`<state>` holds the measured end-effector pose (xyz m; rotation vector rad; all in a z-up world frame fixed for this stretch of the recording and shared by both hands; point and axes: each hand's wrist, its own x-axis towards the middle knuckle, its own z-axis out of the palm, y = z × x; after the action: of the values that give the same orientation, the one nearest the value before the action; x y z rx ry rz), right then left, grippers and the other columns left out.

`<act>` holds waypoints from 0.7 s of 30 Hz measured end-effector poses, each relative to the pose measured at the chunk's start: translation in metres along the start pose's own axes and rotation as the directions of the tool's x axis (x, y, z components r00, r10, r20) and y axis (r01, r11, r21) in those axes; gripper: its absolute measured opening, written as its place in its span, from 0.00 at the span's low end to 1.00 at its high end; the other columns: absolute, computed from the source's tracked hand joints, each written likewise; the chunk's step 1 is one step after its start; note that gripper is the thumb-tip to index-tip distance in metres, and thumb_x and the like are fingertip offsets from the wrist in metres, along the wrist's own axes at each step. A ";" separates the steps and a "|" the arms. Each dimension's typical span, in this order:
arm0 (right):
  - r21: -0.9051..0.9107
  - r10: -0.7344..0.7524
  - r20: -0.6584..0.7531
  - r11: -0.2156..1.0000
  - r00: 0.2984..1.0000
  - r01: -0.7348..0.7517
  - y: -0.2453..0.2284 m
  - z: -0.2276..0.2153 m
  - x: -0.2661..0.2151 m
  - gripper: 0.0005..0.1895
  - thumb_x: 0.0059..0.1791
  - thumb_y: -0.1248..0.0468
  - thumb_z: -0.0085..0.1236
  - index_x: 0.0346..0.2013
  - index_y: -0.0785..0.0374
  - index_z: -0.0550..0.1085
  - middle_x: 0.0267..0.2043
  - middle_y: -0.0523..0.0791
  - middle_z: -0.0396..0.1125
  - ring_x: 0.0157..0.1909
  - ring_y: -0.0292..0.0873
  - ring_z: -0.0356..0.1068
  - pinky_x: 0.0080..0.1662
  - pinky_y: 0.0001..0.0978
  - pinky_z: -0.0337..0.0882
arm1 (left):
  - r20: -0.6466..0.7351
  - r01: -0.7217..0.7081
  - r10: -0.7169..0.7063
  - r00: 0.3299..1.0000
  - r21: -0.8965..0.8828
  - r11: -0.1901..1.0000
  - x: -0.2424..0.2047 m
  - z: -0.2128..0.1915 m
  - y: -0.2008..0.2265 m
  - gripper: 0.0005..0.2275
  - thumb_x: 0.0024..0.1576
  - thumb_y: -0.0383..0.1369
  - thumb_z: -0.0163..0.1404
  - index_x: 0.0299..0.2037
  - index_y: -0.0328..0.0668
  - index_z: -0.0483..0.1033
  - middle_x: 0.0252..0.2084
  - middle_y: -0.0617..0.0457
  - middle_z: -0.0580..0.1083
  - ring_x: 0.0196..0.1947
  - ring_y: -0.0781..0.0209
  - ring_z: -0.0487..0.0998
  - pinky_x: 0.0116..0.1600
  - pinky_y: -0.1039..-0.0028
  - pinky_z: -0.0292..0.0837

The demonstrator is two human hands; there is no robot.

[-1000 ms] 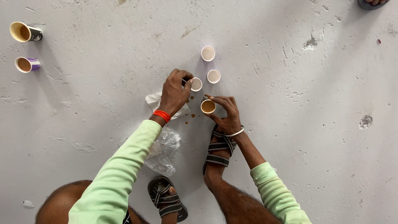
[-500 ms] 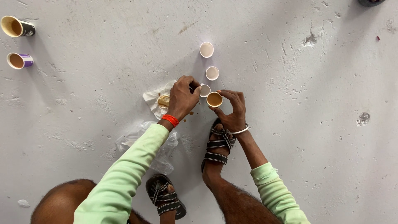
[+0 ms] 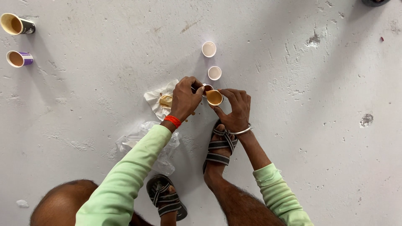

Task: The recorder is seen preparing and serving tea in small paper cups on the floor.

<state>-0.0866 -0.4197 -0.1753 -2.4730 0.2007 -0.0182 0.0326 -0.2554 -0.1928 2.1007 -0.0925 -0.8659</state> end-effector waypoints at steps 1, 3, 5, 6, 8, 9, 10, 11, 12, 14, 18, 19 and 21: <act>0.001 -0.001 0.000 1.000 1.000 0.001 -0.003 -0.001 0.001 0.30 0.43 0.52 0.75 0.56 0.54 0.73 0.54 0.39 0.70 0.54 0.41 0.65 0.54 0.41 0.60 | -0.002 0.001 -0.001 1.000 0.000 1.000 0.000 0.000 -0.002 0.06 0.56 0.30 0.55 0.32 0.34 0.78 0.37 0.48 0.76 0.34 0.58 0.80 0.42 0.67 0.79; -0.012 0.024 0.004 1.000 1.000 -0.024 -0.008 -0.003 0.003 0.29 0.43 0.51 0.75 0.55 0.54 0.74 0.53 0.39 0.71 0.54 0.41 0.65 0.54 0.41 0.60 | -0.002 -0.008 0.008 1.000 0.007 1.000 0.000 0.001 -0.006 0.06 0.56 0.30 0.55 0.32 0.34 0.78 0.36 0.48 0.76 0.34 0.57 0.80 0.43 0.66 0.79; -0.017 0.024 0.007 1.000 1.000 -0.024 -0.008 -0.002 0.002 0.29 0.43 0.51 0.75 0.55 0.54 0.74 0.53 0.39 0.71 0.54 0.41 0.65 0.54 0.41 0.60 | -0.010 -0.016 0.016 1.000 0.007 1.000 0.000 0.001 -0.007 0.06 0.56 0.31 0.55 0.32 0.34 0.79 0.36 0.48 0.76 0.34 0.57 0.80 0.43 0.66 0.78; -0.022 0.026 0.010 0.999 1.000 -0.026 -0.008 -0.001 0.002 0.28 0.44 0.51 0.75 0.55 0.54 0.75 0.52 0.39 0.71 0.53 0.41 0.65 0.54 0.41 0.60 | -0.017 -0.024 0.024 1.000 0.007 1.000 -0.001 0.000 -0.007 0.06 0.56 0.31 0.55 0.32 0.34 0.79 0.36 0.48 0.77 0.34 0.57 0.80 0.44 0.65 0.78; -0.029 0.020 0.013 0.999 1.000 -0.020 -0.008 0.000 0.002 0.28 0.44 0.51 0.74 0.54 0.54 0.75 0.52 0.39 0.71 0.53 0.41 0.65 0.54 0.41 0.60 | -0.024 -0.033 0.033 0.999 0.006 0.999 -0.001 0.000 -0.009 0.06 0.56 0.31 0.56 0.33 0.34 0.79 0.35 0.48 0.77 0.34 0.57 0.80 0.44 0.65 0.77; -0.035 0.016 0.016 0.999 1.000 -0.016 -0.008 0.000 0.002 0.28 0.44 0.51 0.74 0.54 0.55 0.75 0.51 0.39 0.71 0.52 0.41 0.65 0.53 0.41 0.60 | -0.029 -0.041 0.041 0.999 0.006 0.999 -0.001 0.000 -0.010 0.06 0.56 0.31 0.56 0.33 0.34 0.79 0.35 0.48 0.77 0.35 0.56 0.80 0.45 0.65 0.77; -0.035 0.015 0.017 0.999 1.000 -0.014 -0.008 0.000 0.002 0.28 0.44 0.51 0.74 0.54 0.55 0.75 0.51 0.39 0.71 0.52 0.41 0.65 0.53 0.41 0.60 | -0.031 -0.041 0.041 0.999 0.006 0.999 -0.001 0.001 -0.012 0.06 0.56 0.31 0.56 0.33 0.34 0.79 0.35 0.48 0.77 0.35 0.56 0.80 0.45 0.65 0.77; -0.045 0.007 0.024 0.999 1.000 -0.006 -0.007 0.000 0.003 0.28 0.44 0.50 0.73 0.54 0.55 0.75 0.51 0.41 0.71 0.52 0.42 0.65 0.53 0.42 0.60 | -0.020 -0.035 0.035 0.999 0.008 0.999 0.000 0.002 -0.014 0.06 0.56 0.31 0.55 0.33 0.35 0.79 0.35 0.48 0.77 0.35 0.57 0.80 0.45 0.66 0.77; -0.055 -0.001 0.031 0.999 1.000 0.002 -0.007 0.000 0.003 0.29 0.44 0.49 0.73 0.55 0.56 0.75 0.50 0.42 0.71 0.52 0.42 0.65 0.52 0.42 0.60 | -0.010 -0.030 0.030 1.000 0.010 1.000 0.001 0.003 -0.016 0.06 0.56 0.31 0.55 0.33 0.35 0.80 0.35 0.49 0.77 0.35 0.58 0.80 0.45 0.66 0.77; -0.056 0.008 0.034 0.998 0.999 -0.006 -0.011 -0.002 0.005 0.28 0.45 0.49 0.73 0.55 0.56 0.75 0.50 0.41 0.71 0.52 0.42 0.65 0.52 0.42 0.60 | 0.004 -0.012 0.012 1.000 0.007 1.000 0.002 0.003 -0.016 0.06 0.57 0.31 0.55 0.34 0.36 0.80 0.36 0.49 0.77 0.35 0.58 0.81 0.45 0.67 0.78; -0.077 0.021 0.049 0.997 0.999 -0.017 -0.012 -0.001 0.006 0.28 0.45 0.49 0.73 0.54 0.56 0.75 0.49 0.41 0.71 0.51 0.43 0.64 0.52 0.42 0.60 | 0.025 0.023 -0.023 0.999 0.005 1.000 0.001 0.000 -0.010 0.06 0.57 0.32 0.55 0.34 0.37 0.80 0.37 0.49 0.76 0.35 0.59 0.81 0.45 0.67 0.79; -0.077 0.021 0.050 0.997 0.999 -0.017 -0.013 -0.002 0.006 0.28 0.45 0.49 0.73 0.54 0.56 0.75 0.49 0.41 0.71 0.51 0.43 0.64 0.52 0.42 0.60 | 0.025 0.024 -0.024 0.999 0.004 1.000 0.001 0.000 -0.011 0.06 0.57 0.32 0.55 0.34 0.37 0.80 0.37 0.49 0.76 0.35 0.59 0.81 0.45 0.67 0.79; -0.088 0.017 0.059 0.996 0.998 -0.012 -0.013 -0.003 0.007 0.28 0.45 0.49 0.73 0.54 0.56 0.75 0.48 0.41 0.70 0.50 0.42 0.64 0.52 0.43 0.60 | 0.023 0.026 -0.026 0.999 0.006 1.000 0.002 0.001 -0.012 0.06 0.57 0.32 0.55 0.35 0.36 0.80 0.38 0.49 0.77 0.35 0.59 0.81 0.44 0.68 0.79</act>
<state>-0.0784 -0.4121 -0.1653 -2.5555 0.1974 0.0723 0.0308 -0.2488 -0.2024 2.1017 -0.0805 -0.9069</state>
